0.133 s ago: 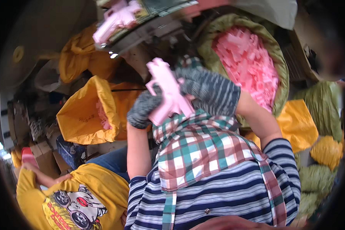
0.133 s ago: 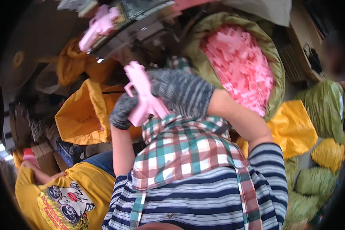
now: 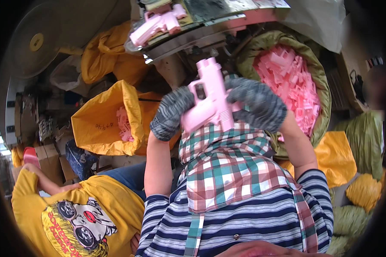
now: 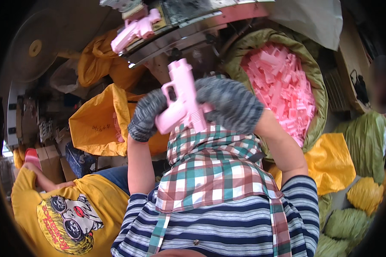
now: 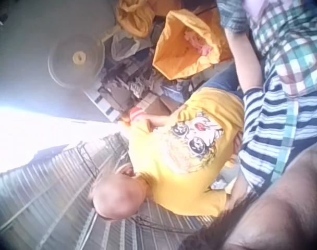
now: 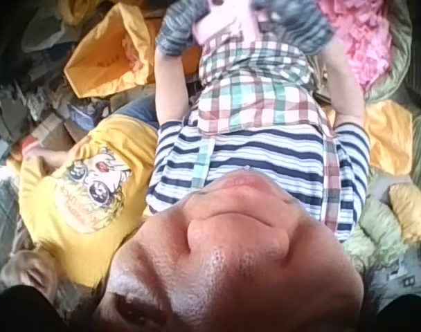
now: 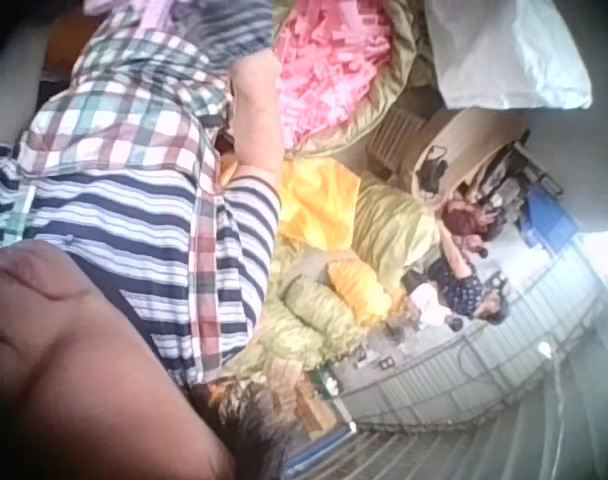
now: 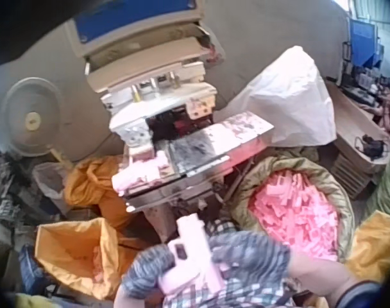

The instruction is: Assembling pink plastic toy guns using an assembly jig in a manufacturing workshop.

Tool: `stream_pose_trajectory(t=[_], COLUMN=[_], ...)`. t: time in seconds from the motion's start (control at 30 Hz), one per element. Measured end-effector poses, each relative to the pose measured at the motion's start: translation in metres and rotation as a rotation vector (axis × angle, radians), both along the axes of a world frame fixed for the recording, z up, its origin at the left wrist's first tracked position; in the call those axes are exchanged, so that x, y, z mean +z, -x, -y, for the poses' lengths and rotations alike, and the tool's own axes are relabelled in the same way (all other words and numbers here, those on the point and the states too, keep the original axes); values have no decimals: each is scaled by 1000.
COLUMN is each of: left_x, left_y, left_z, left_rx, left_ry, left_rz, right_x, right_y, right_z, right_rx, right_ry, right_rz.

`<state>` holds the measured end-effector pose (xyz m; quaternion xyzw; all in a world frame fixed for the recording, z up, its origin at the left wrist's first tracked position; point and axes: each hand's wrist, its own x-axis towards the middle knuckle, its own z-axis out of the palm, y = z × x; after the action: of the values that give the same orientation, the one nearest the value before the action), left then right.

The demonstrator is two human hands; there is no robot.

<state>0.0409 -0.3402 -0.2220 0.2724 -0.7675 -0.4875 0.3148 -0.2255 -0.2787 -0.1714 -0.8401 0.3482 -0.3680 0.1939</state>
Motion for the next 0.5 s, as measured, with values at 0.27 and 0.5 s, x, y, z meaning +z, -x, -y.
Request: stream_pose_trajectory(t=[0.27, 0.5], left_x=[84, 136], left_y=[21, 32], left_z=[99, 108], left_rx=[821, 626], left_ry=[910, 728], left_rz=[223, 1067], right_x=[18, 33], right_y=[36, 24], right_z=[2, 32], right_rx=[-213, -258], right_ry=[-146, -84], right_rz=[99, 170])
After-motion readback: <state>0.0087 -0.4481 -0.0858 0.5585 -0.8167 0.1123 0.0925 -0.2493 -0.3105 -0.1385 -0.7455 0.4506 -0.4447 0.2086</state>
